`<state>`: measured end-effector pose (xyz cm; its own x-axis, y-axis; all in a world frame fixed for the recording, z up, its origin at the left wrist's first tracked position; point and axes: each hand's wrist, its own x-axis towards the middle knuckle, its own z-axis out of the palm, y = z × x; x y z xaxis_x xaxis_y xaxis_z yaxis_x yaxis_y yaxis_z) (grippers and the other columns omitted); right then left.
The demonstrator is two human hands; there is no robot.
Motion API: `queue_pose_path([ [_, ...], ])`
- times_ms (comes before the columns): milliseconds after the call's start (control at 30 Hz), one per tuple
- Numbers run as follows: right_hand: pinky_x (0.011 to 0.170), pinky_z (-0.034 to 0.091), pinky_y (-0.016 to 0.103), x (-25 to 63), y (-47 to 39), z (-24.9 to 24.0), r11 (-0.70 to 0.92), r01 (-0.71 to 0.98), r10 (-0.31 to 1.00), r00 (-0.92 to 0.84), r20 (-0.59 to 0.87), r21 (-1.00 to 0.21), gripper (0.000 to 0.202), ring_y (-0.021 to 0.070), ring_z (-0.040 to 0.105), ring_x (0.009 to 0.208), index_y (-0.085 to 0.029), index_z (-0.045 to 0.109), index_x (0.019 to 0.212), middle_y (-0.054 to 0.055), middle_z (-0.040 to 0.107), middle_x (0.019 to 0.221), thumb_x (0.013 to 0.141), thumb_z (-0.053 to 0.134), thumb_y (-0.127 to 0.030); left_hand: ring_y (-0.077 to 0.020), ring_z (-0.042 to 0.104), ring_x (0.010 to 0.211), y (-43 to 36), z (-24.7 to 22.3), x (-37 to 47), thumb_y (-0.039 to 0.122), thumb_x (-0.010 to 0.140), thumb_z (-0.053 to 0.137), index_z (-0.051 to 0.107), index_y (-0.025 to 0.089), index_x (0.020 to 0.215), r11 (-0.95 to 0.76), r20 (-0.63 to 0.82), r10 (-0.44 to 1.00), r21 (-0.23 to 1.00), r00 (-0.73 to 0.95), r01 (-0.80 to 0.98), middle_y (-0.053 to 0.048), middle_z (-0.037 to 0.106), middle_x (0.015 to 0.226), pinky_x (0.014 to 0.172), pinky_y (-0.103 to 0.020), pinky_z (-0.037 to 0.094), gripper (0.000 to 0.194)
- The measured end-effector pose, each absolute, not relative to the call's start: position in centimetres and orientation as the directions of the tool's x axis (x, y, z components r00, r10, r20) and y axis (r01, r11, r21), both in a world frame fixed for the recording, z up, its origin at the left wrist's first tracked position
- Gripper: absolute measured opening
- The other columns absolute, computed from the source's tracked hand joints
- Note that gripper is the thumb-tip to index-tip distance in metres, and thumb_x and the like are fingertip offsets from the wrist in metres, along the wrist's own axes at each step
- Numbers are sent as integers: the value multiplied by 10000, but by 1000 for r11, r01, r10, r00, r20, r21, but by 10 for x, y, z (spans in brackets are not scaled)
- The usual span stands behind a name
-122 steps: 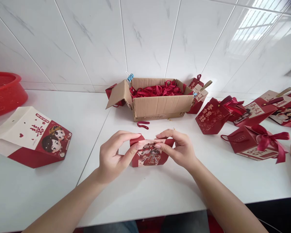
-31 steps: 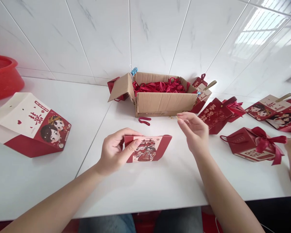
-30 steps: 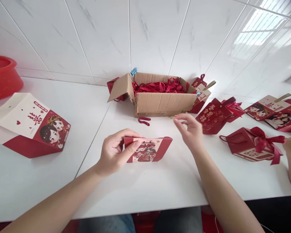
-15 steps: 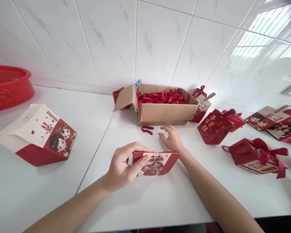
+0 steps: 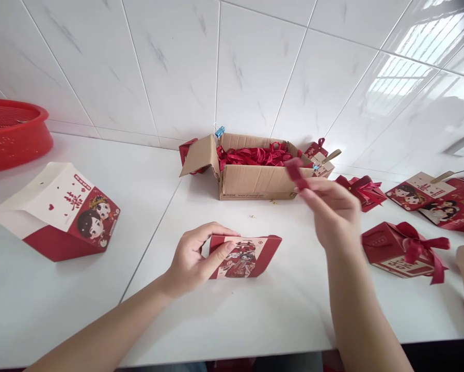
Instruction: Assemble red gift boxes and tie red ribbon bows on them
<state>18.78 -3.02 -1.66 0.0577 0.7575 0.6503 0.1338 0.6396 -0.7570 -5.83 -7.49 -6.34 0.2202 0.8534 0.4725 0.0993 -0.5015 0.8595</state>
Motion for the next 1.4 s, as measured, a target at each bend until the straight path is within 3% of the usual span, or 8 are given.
queue_pose_path([
  [100, 829, 549, 407, 185, -65, -5, 716, 16, 698, -35, 715, -698, 81, 207, 638, 936, -302, 723, 894, 39, 666, 952, 844, 661, -287, -163, 676, 740, -76, -62, -58, 230, 831, 649, 688, 174, 895, -480, 454, 867, 871, 205, 106, -62, 719, 842, 621, -236, 551, 94],
  [267, 776, 583, 390, 155, -86, -24, 662, 219, 749, -232, 621, -716, 111, 236, 625, 1016, -273, 745, 850, 73, 638, 1023, 813, 685, -187, -175, 682, 743, -76, -63, -57, 246, 835, 640, 683, 167, 942, -489, 459, 860, 865, 220, 107, -65, 721, 829, 643, -259, 545, 140],
  [567, 873, 555, 436, 142, -83, -41, 674, 320, 735, -210, 644, -665, 56, 245, 647, 1028, -226, 712, 738, 81, 647, 1063, 753, 735, -177, -172, 674, 735, -74, -65, -57, 200, 809, 653, 661, 168, 911, -524, 499, 844, 845, 195, 105, -57, 717, 826, 667, -272, 530, 108],
  [667, 836, 568, 403, 139, -83, -44, 676, 337, 726, -151, 671, -655, 63, 226, 671, 960, -215, 699, 729, 79, 663, 1009, 751, 730, -164, -171, 664, 747, -75, -67, -58, 180, 806, 638, 667, 163, 918, -524, 497, 843, 846, 206, 102, -58, 705, 833, 663, -266, 526, 117],
  [833, 470, 510, 242, 134, -83, -50, 665, 281, 743, -152, 652, -692, 79, 97, 602, 566, -194, 633, 745, 57, 677, 905, 785, 688, -155, -164, 648, 743, -74, -69, -59, 175, 803, 639, 679, 177, 929, -525, 496, 841, 844, 219, 106, -53, 687, 842, 660, -264, 527, 133],
  [1000, 518, 514, 243, 132, -84, -56, 619, 206, 783, -93, 615, -758, 179, 115, 623, 625, -217, 518, 798, 28, 691, 860, 787, 684, -152, -166, 654, 733, -75, -69, -58, 182, 802, 642, 684, 182, 922, -536, 506, 833, 838, 223, 102, -56, 685, 843, 658, -264, 534, 127],
  [1133, 531, 521, 248, 134, -84, -55, 607, 267, 793, -136, 594, -748, 162, 98, 606, 570, -209, 602, 931, 32, 699, 867, 799, 680, -157, -173, 661, 759, -76, -68, -60, 164, 798, 639, 680, 184, 953, -551, 519, 818, 831, 249, 77, -64, 689, 873, 669, -268, 534, 161],
  [1400, 506, 512, 233, 137, -82, -49, 746, 201, 665, -295, 687, -635, 121, 141, 636, 717, -205, 637, 906, 40, 673, 796, 839, 616, -106, -262, 695, 824, -68, -48, -75, 340, 808, 556, 644, 183, 1072, -127, 227, 886, 957, 404, -260, -120, 736, 952, 681, -372, 566, 319],
])
